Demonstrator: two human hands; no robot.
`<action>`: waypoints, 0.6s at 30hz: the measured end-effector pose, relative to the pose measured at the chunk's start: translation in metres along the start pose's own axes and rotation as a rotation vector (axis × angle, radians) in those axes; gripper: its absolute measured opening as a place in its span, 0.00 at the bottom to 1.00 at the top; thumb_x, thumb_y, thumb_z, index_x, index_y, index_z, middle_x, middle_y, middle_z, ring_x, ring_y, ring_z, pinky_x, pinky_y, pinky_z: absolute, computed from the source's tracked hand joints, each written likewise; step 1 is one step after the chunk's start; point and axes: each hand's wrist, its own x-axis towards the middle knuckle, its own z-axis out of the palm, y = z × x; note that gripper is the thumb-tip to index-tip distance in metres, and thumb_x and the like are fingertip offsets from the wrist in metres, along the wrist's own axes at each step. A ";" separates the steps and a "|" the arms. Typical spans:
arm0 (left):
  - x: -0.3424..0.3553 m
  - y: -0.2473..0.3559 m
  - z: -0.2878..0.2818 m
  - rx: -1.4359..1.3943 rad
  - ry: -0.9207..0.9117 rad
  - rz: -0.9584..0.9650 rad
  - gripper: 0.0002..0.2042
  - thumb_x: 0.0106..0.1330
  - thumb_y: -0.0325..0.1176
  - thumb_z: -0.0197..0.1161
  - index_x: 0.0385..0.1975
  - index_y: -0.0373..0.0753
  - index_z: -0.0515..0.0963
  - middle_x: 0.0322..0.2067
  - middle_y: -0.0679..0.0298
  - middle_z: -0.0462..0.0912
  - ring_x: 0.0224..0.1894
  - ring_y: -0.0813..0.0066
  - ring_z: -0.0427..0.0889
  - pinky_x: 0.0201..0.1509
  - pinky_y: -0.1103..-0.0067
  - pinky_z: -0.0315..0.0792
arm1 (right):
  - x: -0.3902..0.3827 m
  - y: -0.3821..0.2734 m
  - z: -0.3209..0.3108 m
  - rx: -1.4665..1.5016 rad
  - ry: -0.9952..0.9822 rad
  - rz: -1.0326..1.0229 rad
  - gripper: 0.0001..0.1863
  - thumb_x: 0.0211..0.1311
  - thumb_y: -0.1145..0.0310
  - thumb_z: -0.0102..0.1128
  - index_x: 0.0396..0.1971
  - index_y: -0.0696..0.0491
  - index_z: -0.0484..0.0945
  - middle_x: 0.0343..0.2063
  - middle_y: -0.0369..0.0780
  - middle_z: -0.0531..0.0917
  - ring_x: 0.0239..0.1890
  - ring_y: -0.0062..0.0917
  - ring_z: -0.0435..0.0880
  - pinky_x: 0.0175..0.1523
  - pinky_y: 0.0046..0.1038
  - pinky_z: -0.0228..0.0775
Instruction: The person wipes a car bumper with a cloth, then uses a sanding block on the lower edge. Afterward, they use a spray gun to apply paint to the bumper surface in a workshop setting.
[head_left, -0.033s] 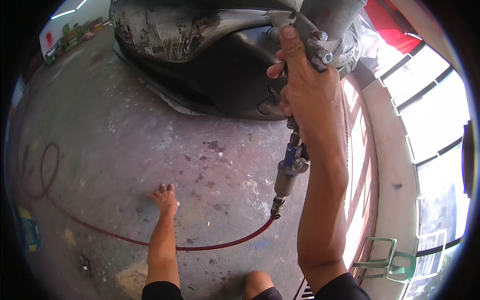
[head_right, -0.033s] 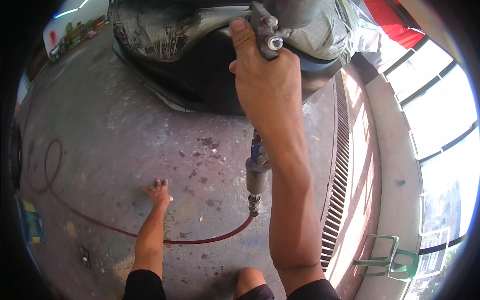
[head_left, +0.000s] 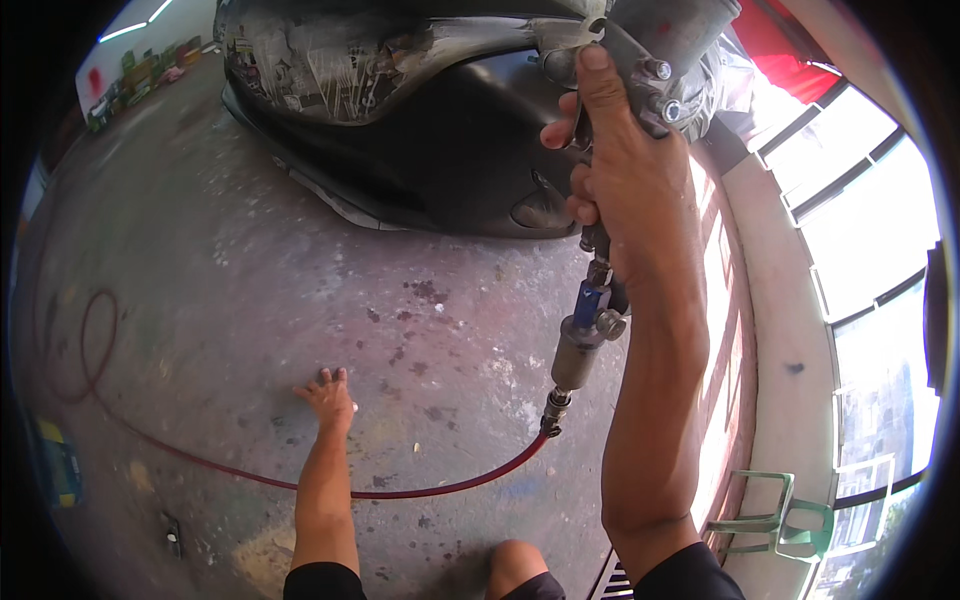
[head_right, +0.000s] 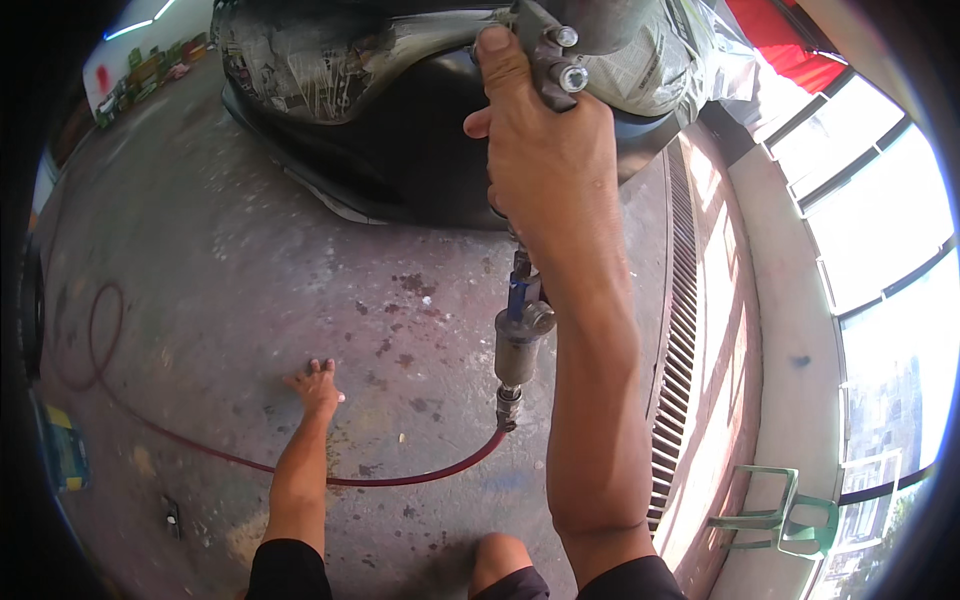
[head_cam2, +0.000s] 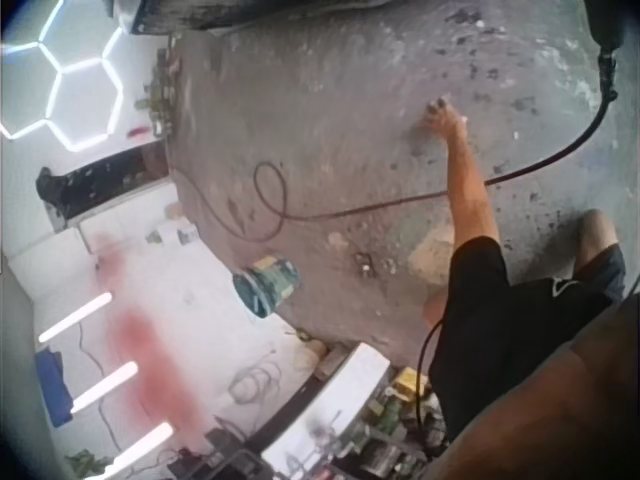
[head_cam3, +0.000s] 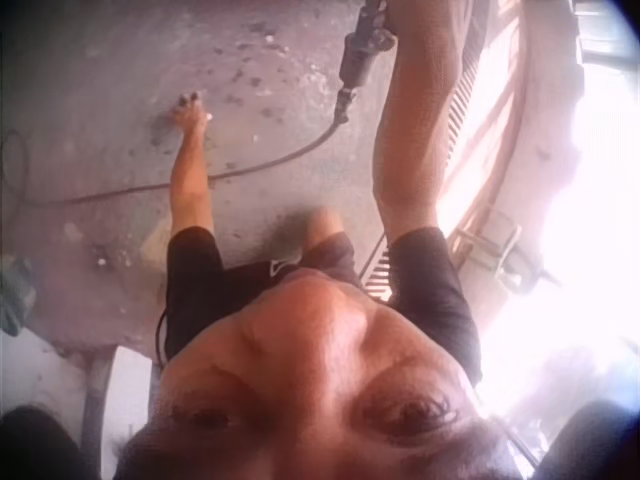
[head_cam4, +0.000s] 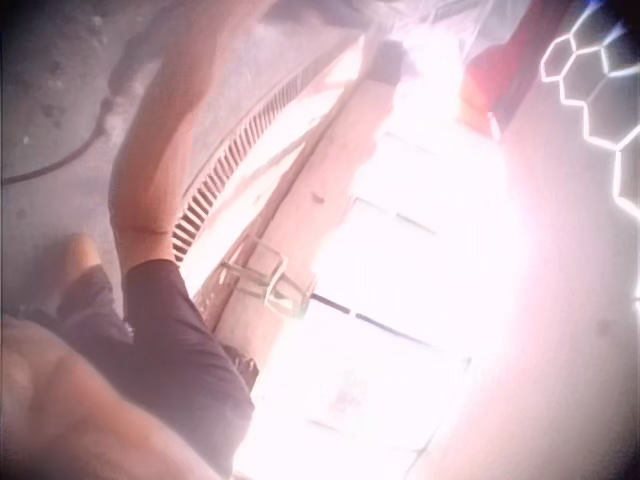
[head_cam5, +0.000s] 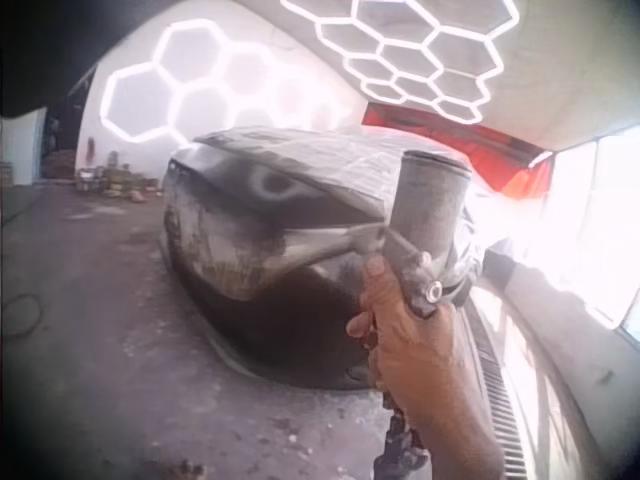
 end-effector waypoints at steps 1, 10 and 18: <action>0.001 -0.001 0.002 0.002 -0.002 0.000 0.47 0.58 0.49 0.81 0.79 0.66 0.64 0.80 0.69 0.64 0.73 0.42 0.71 0.80 0.33 0.48 | 0.003 0.000 -0.011 0.029 0.005 0.034 0.35 0.69 0.34 0.68 0.43 0.59 0.82 0.27 0.39 0.82 0.16 0.10 0.68 0.19 0.18 0.61; 0.007 0.000 -0.006 0.028 0.002 -0.002 0.48 0.58 0.50 0.82 0.80 0.65 0.63 0.78 0.68 0.67 0.72 0.41 0.73 0.79 0.34 0.52 | 0.016 0.024 -0.114 -0.033 0.214 0.101 0.37 0.69 0.32 0.67 0.41 0.59 0.79 0.25 0.37 0.78 0.15 0.10 0.66 0.16 0.16 0.58; -0.002 0.005 -0.015 0.025 0.031 -0.003 0.47 0.57 0.50 0.82 0.78 0.63 0.65 0.76 0.66 0.69 0.71 0.43 0.75 0.78 0.33 0.54 | 0.011 0.023 -0.104 0.010 0.150 0.135 0.35 0.71 0.33 0.66 0.41 0.57 0.81 0.27 0.36 0.80 0.14 0.07 0.63 0.16 0.14 0.56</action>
